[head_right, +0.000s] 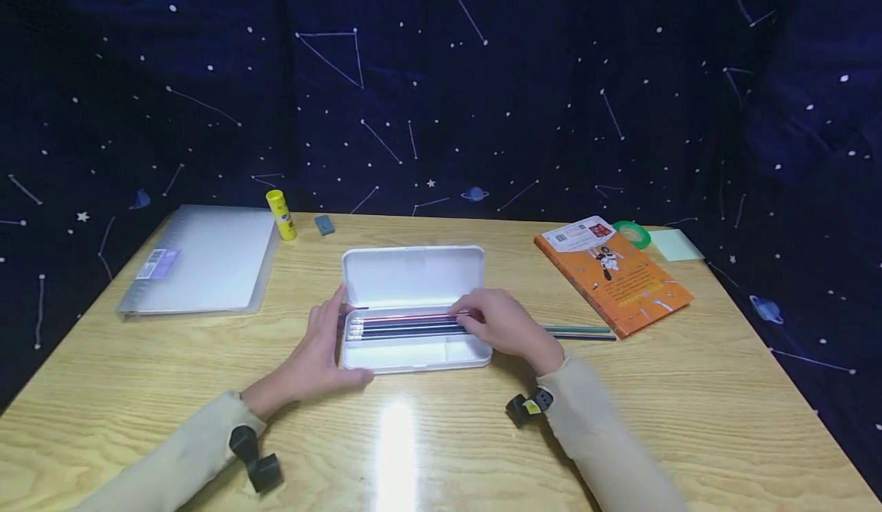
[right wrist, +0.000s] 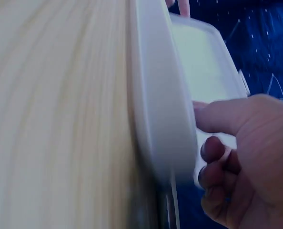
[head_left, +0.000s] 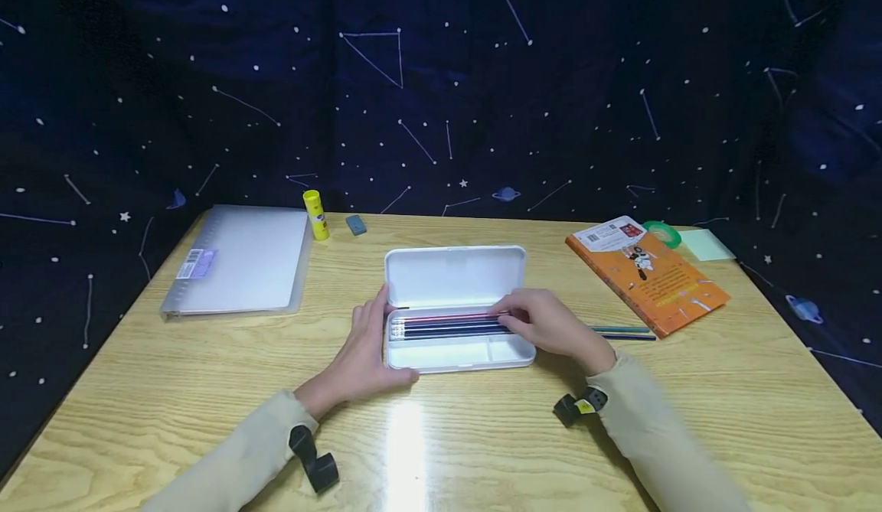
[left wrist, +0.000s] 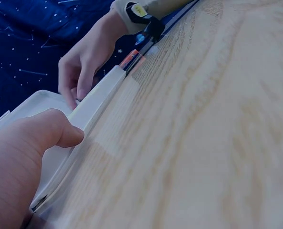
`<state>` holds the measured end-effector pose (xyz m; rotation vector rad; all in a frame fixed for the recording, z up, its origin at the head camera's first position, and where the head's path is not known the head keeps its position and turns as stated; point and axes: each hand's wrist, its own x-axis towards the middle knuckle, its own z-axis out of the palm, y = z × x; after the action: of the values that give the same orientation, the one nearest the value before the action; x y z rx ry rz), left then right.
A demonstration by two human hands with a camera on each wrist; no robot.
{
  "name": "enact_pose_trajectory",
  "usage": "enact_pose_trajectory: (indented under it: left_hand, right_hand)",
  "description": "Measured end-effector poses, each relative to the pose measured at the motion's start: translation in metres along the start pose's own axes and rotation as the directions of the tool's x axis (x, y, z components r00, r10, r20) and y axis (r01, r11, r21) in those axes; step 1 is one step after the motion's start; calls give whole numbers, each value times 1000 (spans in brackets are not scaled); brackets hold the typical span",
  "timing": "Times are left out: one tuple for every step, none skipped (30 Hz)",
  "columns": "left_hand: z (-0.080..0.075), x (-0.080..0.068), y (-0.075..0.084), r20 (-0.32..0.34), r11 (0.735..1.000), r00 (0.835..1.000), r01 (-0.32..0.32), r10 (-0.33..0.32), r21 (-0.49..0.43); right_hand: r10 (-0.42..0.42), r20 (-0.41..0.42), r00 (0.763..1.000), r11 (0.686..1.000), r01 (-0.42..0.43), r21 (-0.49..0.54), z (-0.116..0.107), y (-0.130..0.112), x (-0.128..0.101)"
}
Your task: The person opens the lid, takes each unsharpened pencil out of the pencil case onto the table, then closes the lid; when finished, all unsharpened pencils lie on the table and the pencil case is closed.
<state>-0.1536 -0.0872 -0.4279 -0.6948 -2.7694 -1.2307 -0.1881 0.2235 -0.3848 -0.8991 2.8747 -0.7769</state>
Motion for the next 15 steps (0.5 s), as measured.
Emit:
enact_pose_trajectory:
  left_hand:
    - [0, 0, 0, -1, 1000, 1000, 0, 0, -2]
    - [1, 0, 0, -1, 1000, 1000, -1, 1, -3]
    - [1, 0, 0, -2, 1000, 1000, 0, 0, -4]
    - [1, 0, 0, -1, 1000, 1000, 0, 0, -6]
    - [1, 0, 0, 0, 1000, 1000, -2, 2, -9]
    - [2, 1, 0, 3, 1000, 1000, -2, 2, -10]
    - [2, 1, 0, 4, 1000, 1000, -5, 5, -12]
    - [2, 1, 1, 6, 1000, 1000, -8, 8, -12]
    - [2, 2, 1, 8, 1000, 1000, -10, 11, -12]
    - [2, 2, 1, 9, 1000, 1000, -12, 12, -13]
    - [2, 2, 1, 8, 1000, 1000, -13, 13, -13]
    - [1, 2, 1, 8, 1000, 1000, -11, 11, -12]
    - [1, 2, 1, 6, 1000, 1000, -8, 8, -12]
    - [0, 1, 1, 5, 1000, 1000, -3, 3, -10]
    - [-1, 1, 1, 2, 1000, 1000, 1, -1, -9]
  right_hand:
    - [-13, 8, 1000, 1000, 13, -11, 2, -3, 4]
    - [-29, 12, 1000, 999, 30, -29, 4, -6, 8]
    - [-43, 14, 999, 998, 44, -53, 6, -8, 11]
    - [-57, 15, 998, 995, 58, -78, 8, -10, 15]
    - [-71, 14, 997, 992, 72, -107, 10, -12, 17]
    - [-86, 12, 996, 986, 86, -143, 11, -15, 20]
    - [-87, 9, 996, 981, 88, -176, 13, -17, 22]
    - [-83, 8, 996, 974, 83, -211, 15, -19, 24]
    - [-81, 3, 997, 968, 79, -239, 16, -22, 26]
    - [-76, -2, 997, 963, 73, -261, 17, -24, 27]
    - [-70, -6, 998, 960, 66, -273, 19, -27, 28]
    - [-63, -7, 998, 960, 59, -274, 20, -29, 30]
    - [-48, -7, 999, 964, 44, -263, 22, -32, 31]
    - [-42, -6, 999, 967, 39, -250, 23, -33, 32]
    - [-31, -7, 1000, 972, 28, -234, 24, -35, 33]
